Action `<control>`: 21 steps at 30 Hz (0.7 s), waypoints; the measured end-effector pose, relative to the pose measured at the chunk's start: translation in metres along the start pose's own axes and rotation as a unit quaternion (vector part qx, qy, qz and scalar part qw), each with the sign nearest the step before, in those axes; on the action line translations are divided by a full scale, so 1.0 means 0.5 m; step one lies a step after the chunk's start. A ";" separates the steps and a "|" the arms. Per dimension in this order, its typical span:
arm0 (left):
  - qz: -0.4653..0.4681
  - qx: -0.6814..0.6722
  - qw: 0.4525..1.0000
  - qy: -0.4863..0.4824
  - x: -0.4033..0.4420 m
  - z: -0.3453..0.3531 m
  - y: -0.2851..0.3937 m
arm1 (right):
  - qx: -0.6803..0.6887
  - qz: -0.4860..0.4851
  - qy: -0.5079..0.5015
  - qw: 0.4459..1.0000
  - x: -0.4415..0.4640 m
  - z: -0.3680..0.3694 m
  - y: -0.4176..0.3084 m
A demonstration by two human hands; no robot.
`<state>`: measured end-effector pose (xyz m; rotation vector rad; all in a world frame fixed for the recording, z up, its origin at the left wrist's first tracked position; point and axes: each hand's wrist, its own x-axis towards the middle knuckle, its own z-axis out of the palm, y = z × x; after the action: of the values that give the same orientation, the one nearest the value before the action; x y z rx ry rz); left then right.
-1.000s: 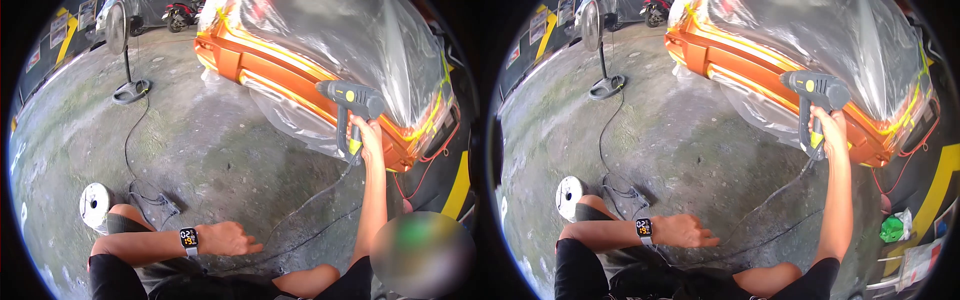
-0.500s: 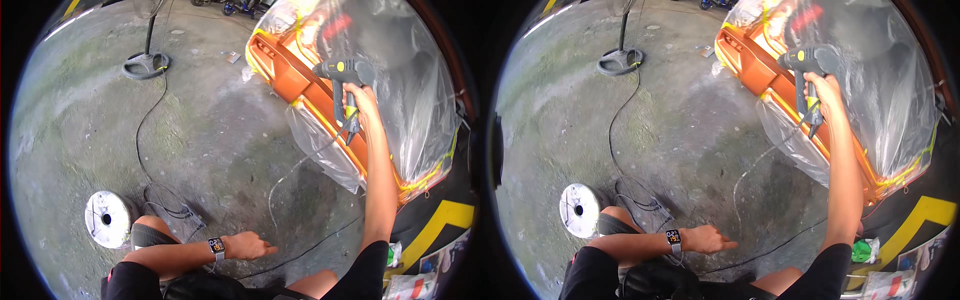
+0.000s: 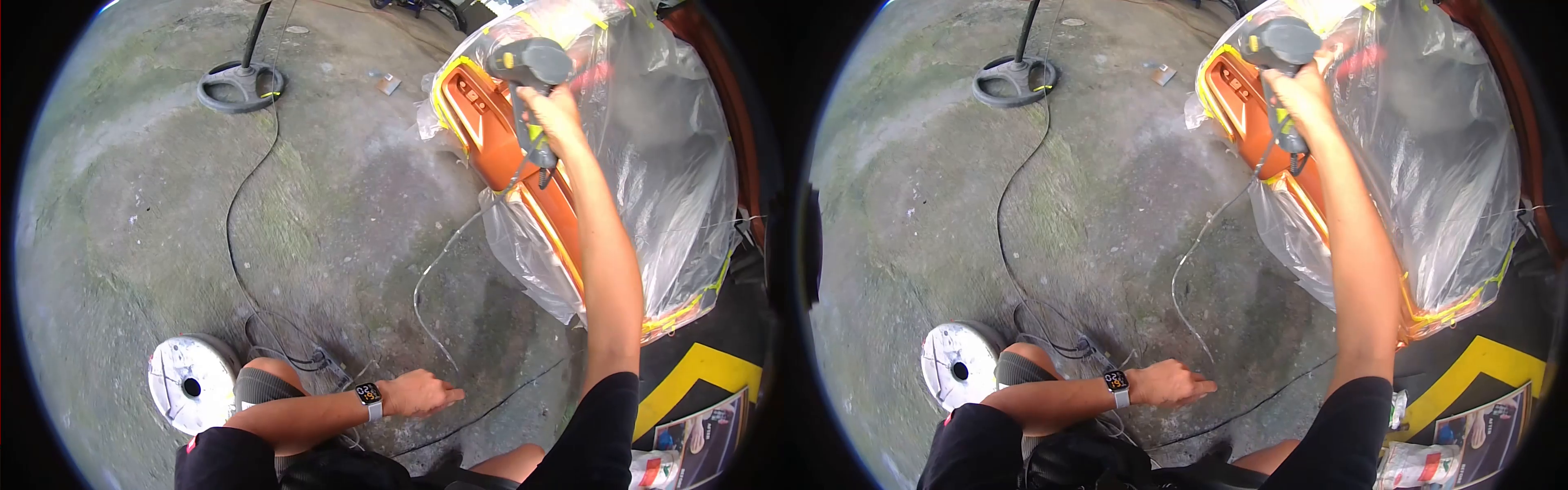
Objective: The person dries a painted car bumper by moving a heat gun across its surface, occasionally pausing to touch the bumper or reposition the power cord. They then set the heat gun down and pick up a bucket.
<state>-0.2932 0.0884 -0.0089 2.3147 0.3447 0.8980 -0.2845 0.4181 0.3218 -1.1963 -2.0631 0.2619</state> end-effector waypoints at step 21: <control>0.019 0.017 1.000 0.013 -0.024 0.014 0.016 | -0.444 -0.108 -0.125 0.881 -0.240 0.383 0.131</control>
<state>-0.2971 0.0739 -0.0139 2.3487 0.3300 0.9491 -0.3333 0.3890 0.0935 -1.4573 -2.6191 -0.7653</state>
